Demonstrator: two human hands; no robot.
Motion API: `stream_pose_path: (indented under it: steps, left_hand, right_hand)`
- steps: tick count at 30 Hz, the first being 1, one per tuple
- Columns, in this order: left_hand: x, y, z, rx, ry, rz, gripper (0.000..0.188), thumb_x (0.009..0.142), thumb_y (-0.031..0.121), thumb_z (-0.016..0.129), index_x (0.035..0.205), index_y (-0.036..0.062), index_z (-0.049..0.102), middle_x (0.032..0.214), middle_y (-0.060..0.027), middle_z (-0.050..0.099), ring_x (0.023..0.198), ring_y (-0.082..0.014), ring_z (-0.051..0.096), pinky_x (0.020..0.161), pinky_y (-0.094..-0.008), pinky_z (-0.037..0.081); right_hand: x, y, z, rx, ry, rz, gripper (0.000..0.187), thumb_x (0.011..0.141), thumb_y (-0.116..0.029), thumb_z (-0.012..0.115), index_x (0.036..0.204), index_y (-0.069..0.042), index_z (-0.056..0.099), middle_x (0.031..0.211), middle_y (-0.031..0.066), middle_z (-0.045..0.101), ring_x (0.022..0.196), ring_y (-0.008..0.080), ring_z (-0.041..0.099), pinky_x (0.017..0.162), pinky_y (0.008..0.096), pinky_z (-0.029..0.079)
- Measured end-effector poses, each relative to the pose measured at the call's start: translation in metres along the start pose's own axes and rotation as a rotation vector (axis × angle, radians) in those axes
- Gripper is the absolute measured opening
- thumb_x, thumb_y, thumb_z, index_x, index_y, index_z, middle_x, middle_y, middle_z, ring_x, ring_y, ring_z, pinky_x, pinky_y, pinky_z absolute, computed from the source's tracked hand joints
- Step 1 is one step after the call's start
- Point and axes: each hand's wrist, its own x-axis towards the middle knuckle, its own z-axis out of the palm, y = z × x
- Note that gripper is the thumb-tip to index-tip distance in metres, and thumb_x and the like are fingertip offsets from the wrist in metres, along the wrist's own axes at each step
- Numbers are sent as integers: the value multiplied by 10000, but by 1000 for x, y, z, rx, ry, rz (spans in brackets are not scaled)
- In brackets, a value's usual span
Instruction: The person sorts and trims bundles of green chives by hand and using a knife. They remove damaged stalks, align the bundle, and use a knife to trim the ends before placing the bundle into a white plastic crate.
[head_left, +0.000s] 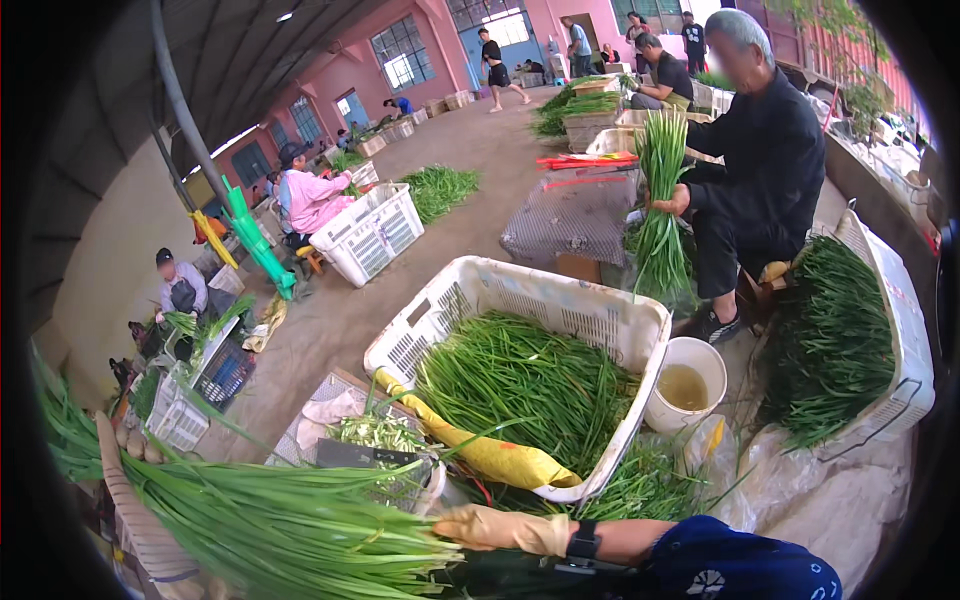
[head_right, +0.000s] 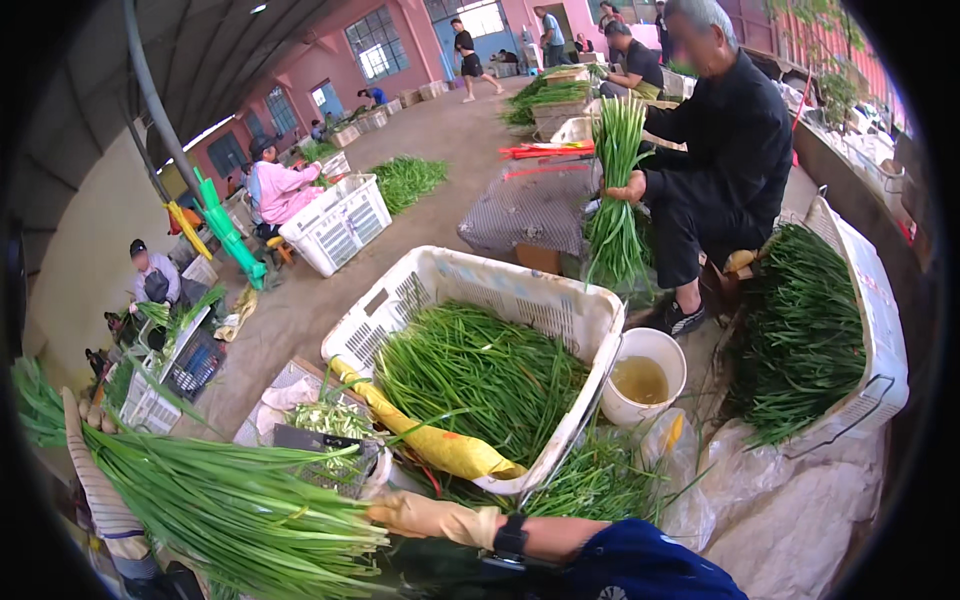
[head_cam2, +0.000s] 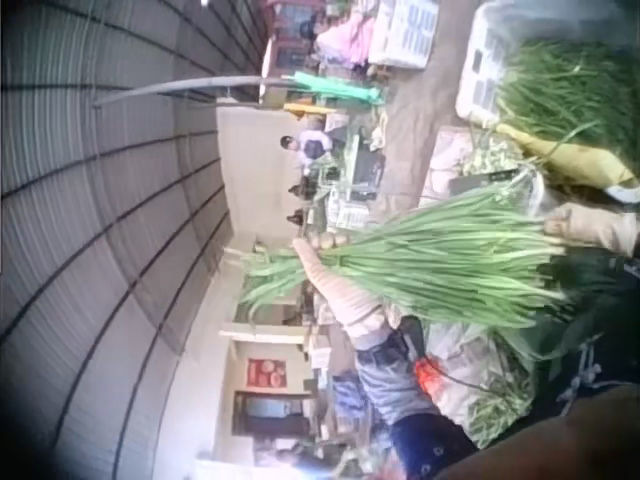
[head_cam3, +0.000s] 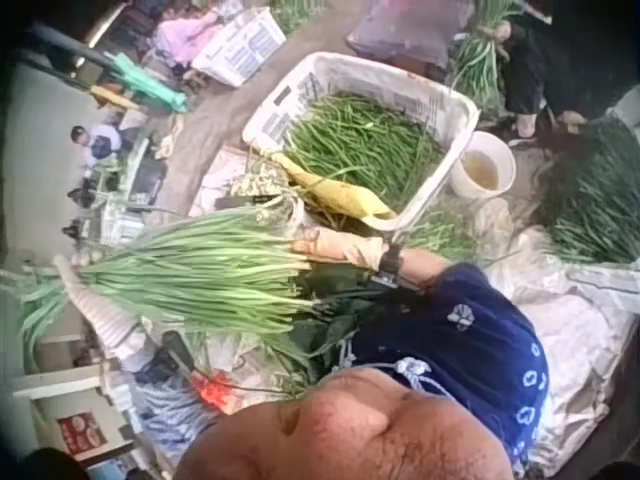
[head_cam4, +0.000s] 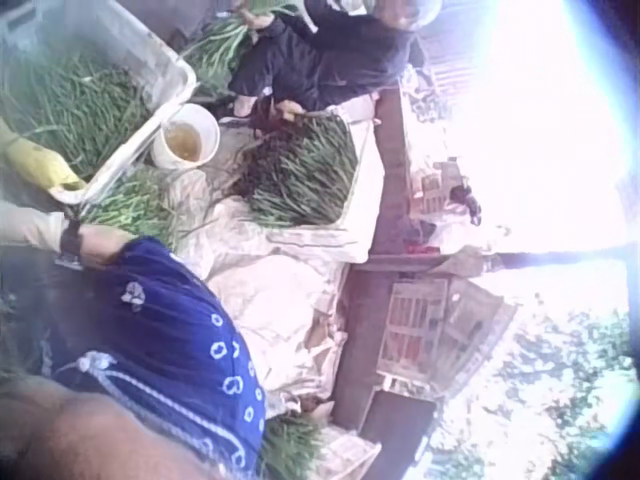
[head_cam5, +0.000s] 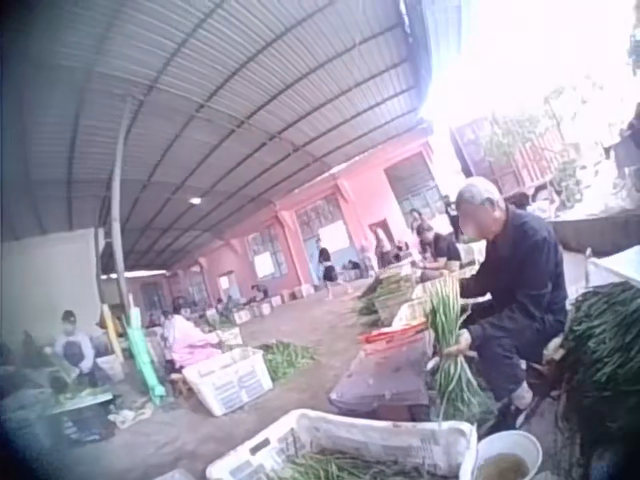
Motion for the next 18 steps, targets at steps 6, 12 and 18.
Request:
stream_pose_path:
  steps: [6,12,18]
  left_hand:
    - [-6,10,-8,60,68,159,179,1073,343,581,1079,165,593,891,64,497,784,-67,476,731,-208,449]
    - [16,-3,-20,28,131,32,191,1046,362,632,1035,171,631,844,66,533,741,-75,513,689,-233,474]
    - [23,-3,-21,63,335,-14,315,1016,411,663,1187,147,675,941,60,583,839,-91,564,746,-261,514]
  right_hand:
    - [-52,9,-22,-1020,-80,35,576,962,-227,673,1491,-88,493,1286,227,648,1103,405,672,970,463,544]
    - [2,-73,-24,188,73,-634,781,1007,-566,606,1571,-72,387,1390,184,619,1221,349,624,1045,439,513]
    - [21,-29,30,784,-734,25,770,1010,-730,390,1588,-221,399,1481,69,582,1293,255,596,1000,402,524]
